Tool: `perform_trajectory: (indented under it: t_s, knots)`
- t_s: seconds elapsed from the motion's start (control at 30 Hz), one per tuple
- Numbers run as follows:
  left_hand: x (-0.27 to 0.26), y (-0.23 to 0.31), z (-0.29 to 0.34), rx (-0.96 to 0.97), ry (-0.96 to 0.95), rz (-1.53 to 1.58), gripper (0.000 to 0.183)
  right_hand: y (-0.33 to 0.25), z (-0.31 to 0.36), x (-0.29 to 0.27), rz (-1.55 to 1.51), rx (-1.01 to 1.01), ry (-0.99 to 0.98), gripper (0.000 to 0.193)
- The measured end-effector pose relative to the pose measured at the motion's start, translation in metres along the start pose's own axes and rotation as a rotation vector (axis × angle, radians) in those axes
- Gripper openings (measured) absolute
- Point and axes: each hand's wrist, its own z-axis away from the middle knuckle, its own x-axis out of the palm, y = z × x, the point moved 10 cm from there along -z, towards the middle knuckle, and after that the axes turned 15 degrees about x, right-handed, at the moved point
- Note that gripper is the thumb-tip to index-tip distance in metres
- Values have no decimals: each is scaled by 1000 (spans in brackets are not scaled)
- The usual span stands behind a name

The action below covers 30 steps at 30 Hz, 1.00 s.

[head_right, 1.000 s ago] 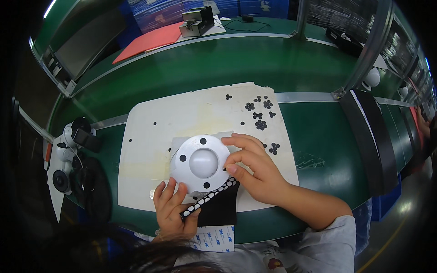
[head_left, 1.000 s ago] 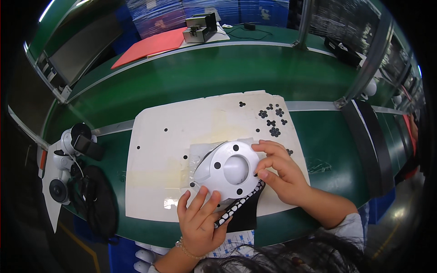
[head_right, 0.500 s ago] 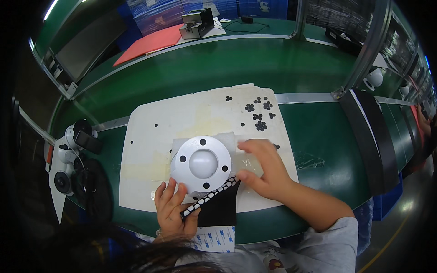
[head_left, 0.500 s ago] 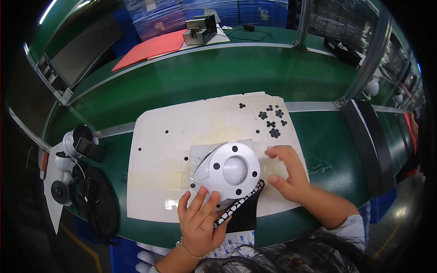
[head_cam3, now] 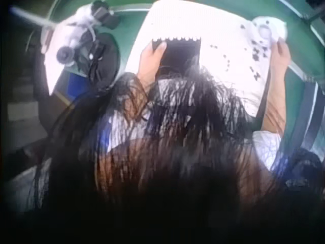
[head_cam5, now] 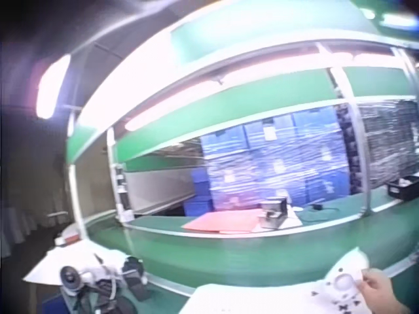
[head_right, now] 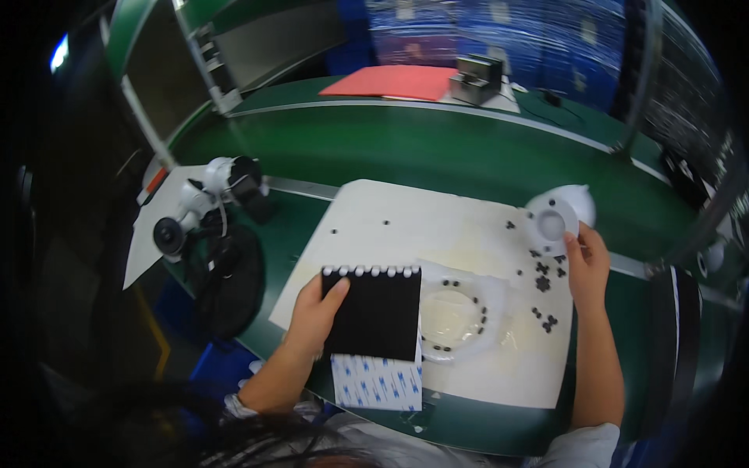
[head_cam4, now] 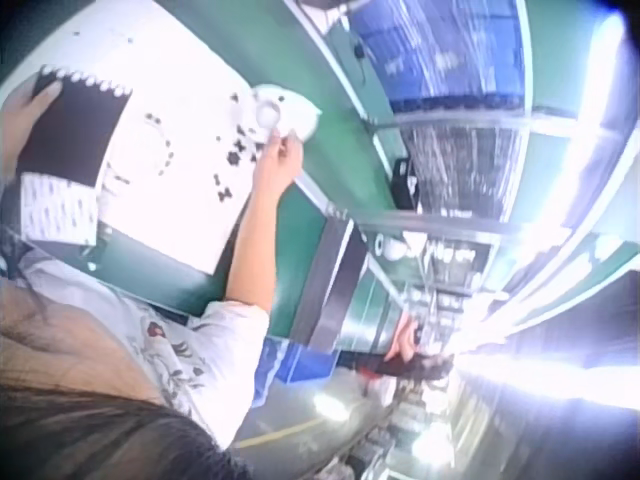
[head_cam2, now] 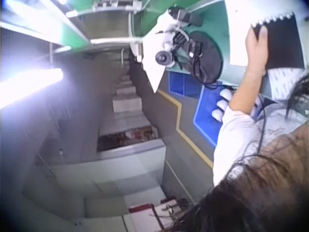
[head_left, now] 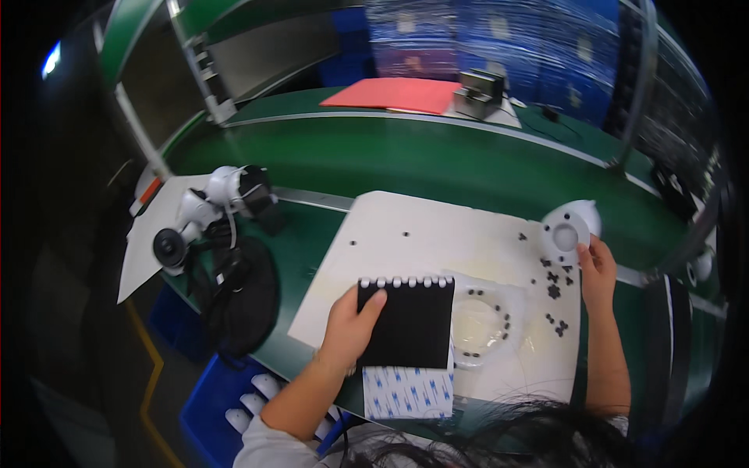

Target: The person assembles white dome security cameras by hand at a green workbench. They repeatedly pick up a camera body, place it on a white fixture, and attach small black circular components into the holes around the central lens area. After completing each unit, they place it into a blue bin and retrieve the next camera from the bin to continue the process.

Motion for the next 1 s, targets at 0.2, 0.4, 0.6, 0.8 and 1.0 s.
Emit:
perform_trajectory:
  t_s: [0.2, 0.4, 0.6, 0.8, 1.0]
  knots:
    - [-65, -43, -40, 165, 23, -505, 40, 39, -49, 27, 1105, -370, 118, 25]
    - [-110, 55, 19, 548, 151, -718, 54, 87, -61, 5, 1027, -57, 10, 30]
    - [-354, 37, 240, 479, 1151, -480, 22, 82, -15, -32, 473, -130, 45, 33]
    - [-454, -226, 428, -431, 1112, -964, 62, -20, 84, -37, 440, -201, 190, 31]
    - [-368, -390, 423, -756, 1102, -419, 111, -17, 116, -77, 535, -40, 183, 28]
